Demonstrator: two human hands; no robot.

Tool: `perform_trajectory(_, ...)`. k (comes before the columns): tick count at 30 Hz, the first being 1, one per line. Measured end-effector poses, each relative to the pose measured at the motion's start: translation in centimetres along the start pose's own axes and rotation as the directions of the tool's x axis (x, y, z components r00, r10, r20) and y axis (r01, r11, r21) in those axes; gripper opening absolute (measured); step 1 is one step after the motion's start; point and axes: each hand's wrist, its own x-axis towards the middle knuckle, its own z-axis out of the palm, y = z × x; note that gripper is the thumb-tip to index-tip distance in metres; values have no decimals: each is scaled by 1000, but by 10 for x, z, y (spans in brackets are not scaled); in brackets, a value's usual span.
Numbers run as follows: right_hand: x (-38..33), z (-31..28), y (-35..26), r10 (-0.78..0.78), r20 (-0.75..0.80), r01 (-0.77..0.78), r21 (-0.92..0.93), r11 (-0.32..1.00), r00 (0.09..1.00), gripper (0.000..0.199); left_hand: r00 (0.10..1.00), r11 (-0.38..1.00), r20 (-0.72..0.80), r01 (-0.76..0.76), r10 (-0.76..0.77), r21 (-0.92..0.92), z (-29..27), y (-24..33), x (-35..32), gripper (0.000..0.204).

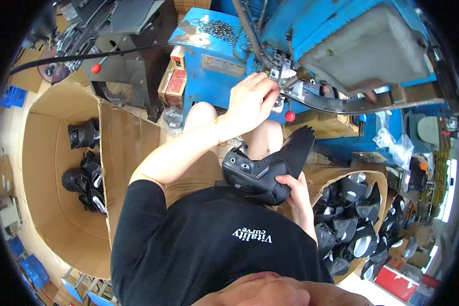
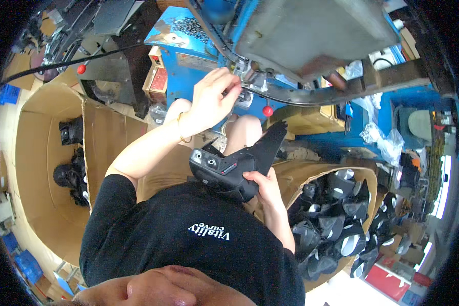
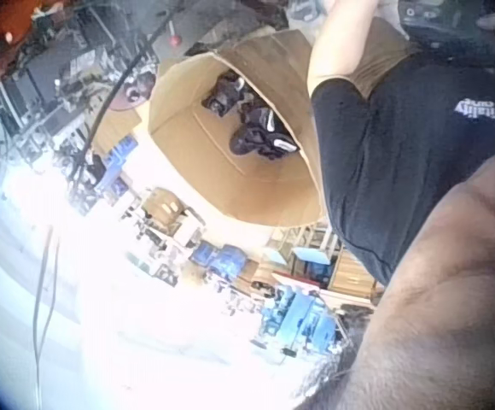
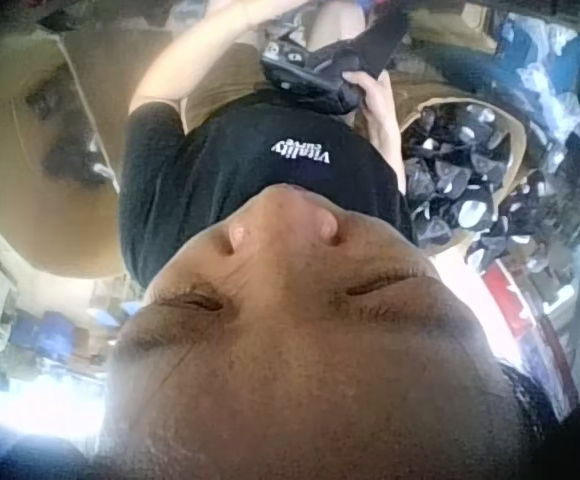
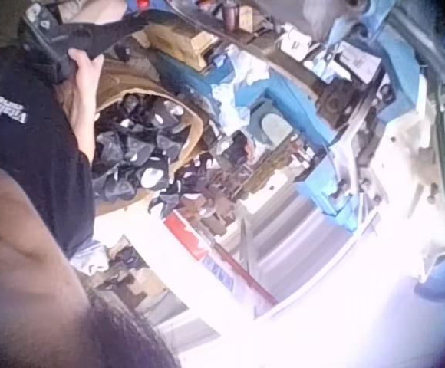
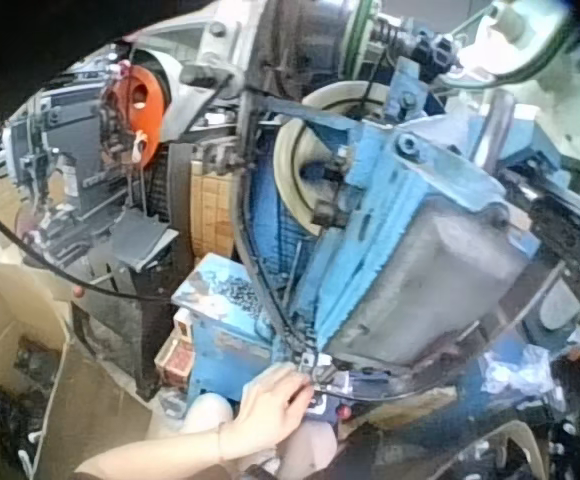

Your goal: The person attaches hardware to shoe uppers using a riveting machine and inspects a bag of metal fasteners by hand.

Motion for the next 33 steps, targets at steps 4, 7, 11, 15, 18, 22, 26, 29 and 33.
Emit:
perform_trajectory(4, -5, 9, -6, 7, -12, -7, 50, 999, 1000, 20, 999, 996, -43, 18, -14, 88, 9, -2, -6, 8)
perform_trajectory(7, -6, 8, -7, -23, 30, 23, 13, 1000, 999, 22, 997, 998, -78, -2, 7, 64, 3, -5, -17, 17)
perform_trajectory(11, -2, 10, -23, -62, 78, 56, 82, 995, 995, 29, 955, 955, -55, 293, -290, 48, -36, 5, -42, 21)
perform_trajectory(15, 20, 26, -46, -197, 37, 187, 186, 965, 980, 35, 641, 440, 489, 765, -592, -469, -60, -5, -65, 50)
perform_trajectory(18, 27, 22, -48, -210, 69, 193, 192, 962, 975, 37, 609, 440, 481, 792, -631, -424, -69, 7, -48, 52)
perform_trajectory(22, 12, 17, -43, -192, 188, 165, 148, 975, 963, 35, 976, 965, 65, 196, -209, 173, -70, -25, -14, 15)
perform_trajectory(26, 4, 7, -27, -87, 218, 80, 39, 996, 972, 33, 992, 854, -61, 125, -109, 505, -66, -135, 28, 16)
perform_trajectory(29, -4, 8, -25, -63, 145, 59, 29, 998, 987, 32, 998, 803, -59, 59, -29, 593, -52, -170, 45, 16)
perform_trajectory(33, -2, -3, -15, -102, 125, 96, 53, 994, 987, 25, 999, 724, -44, 39, -12, 688, -39, -179, 61, 15)
